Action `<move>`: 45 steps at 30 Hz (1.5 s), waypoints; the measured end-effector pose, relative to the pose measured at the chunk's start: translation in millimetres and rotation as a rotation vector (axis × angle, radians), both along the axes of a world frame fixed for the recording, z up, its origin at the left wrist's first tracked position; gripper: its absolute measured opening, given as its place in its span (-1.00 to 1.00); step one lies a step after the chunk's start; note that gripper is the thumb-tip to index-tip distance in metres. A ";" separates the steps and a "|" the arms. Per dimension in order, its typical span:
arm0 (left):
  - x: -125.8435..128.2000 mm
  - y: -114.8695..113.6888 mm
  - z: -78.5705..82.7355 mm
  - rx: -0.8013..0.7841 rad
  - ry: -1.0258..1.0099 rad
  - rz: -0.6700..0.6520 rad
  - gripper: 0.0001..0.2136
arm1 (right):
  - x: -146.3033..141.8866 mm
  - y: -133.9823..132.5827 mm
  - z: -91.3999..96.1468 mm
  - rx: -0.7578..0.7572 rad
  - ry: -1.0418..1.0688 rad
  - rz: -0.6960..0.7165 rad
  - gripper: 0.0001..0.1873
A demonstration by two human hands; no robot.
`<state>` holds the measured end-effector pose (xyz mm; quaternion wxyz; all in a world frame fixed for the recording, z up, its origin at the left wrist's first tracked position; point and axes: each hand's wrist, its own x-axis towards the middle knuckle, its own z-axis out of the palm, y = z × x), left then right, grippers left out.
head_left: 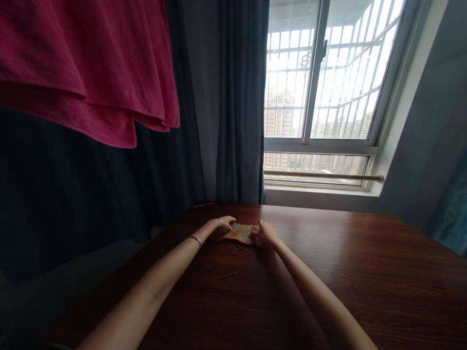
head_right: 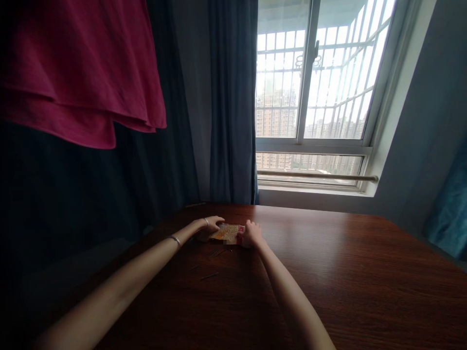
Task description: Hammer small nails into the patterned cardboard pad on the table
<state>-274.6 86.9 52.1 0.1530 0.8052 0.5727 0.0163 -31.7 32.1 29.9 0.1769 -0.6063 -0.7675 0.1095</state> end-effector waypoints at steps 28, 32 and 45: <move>29.7 15.0 32.5 -0.323 0.191 0.069 -0.69 | -2.8 4.5 -7.9 -0.034 0.048 -0.042 -0.34; 32.4 7.3 37.0 -0.307 0.209 0.064 -0.71 | -3.2 3.7 -7.7 -0.039 0.059 -0.042 -0.30; 49.6 -11.6 75.4 -0.135 0.191 -0.064 -0.66 | 15.1 0.4 21.0 -0.016 0.214 0.005 -0.24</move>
